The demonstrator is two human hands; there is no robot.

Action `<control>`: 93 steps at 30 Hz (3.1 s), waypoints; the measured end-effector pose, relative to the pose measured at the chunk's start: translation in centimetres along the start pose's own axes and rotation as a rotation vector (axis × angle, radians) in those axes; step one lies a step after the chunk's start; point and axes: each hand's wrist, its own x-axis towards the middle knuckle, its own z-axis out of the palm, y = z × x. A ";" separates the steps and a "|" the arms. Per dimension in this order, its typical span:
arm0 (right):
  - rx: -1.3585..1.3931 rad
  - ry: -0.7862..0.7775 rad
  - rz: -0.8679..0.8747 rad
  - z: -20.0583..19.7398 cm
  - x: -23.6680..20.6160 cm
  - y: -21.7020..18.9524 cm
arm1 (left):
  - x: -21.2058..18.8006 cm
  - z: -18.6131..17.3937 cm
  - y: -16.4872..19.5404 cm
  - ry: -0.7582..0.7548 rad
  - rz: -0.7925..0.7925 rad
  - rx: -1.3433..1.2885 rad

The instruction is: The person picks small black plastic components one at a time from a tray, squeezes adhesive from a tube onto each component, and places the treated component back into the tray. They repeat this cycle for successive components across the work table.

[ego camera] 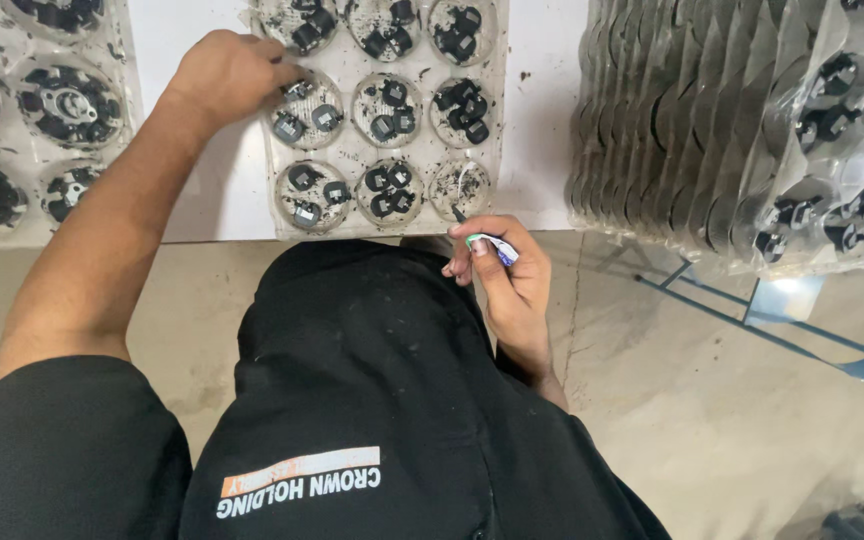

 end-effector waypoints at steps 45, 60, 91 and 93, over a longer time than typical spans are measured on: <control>0.720 0.981 0.499 -54.7 -17.0 29.7 | 6.0 13.8 46.8 -0.305 -0.696 -0.650; 0.997 1.146 0.543 -64.7 -12.2 29.4 | 13.6 14.7 46.0 -0.305 -0.635 -0.737; -1.363 0.662 -0.192 -88.6 -2.9 22.1 | 12.6 18.1 66.1 -0.234 -1.234 -0.775; -1.404 0.693 -0.096 -88.4 -3.0 22.4 | 12.4 18.1 66.7 -0.209 -1.300 -0.819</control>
